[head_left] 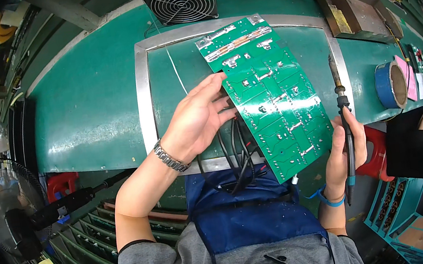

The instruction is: The person solders electronic components onto a printed circuit board using a soldering iron and solder wire.

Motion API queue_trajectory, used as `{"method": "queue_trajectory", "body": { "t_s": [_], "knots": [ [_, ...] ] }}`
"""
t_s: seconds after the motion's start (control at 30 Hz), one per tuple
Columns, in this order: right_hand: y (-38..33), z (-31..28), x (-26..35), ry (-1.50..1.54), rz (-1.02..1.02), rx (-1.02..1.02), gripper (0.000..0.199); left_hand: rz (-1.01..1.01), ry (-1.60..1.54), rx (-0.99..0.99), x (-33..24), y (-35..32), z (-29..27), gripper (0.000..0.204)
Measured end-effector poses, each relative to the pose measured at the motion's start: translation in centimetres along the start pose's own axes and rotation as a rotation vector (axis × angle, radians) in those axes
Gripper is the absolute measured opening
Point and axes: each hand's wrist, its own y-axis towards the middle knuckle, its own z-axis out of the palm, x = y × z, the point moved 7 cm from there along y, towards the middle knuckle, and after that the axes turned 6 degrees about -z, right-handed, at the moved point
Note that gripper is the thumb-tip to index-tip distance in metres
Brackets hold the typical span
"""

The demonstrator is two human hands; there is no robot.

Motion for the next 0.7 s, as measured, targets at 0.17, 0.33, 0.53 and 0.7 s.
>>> {"method": "queue_trajectory", "body": {
  "t_s": [0.17,0.33,0.53,0.7],
  "knots": [
    [-0.7,-0.1,0.7,0.06,0.033,0.014,0.028,0.01,0.075,-0.047,-1.3,0.6,-0.5,0.029],
    [-2.1,0.7,1.4,0.281,0.092,0.066,0.032,-0.022,0.17,-0.018,-3.0,0.9,-0.9,0.028],
    [-2.6,1.1,2.9,0.295,-0.057,0.11,0.034,-0.034,0.221,-0.043,-3.4,1.5,-1.9,0.028],
    [-2.5,1.0,2.4,0.317,-0.005,0.091,0.034,-0.016,0.199,0.0,-3.1,1.4,-2.1,0.032]
  ]
}}
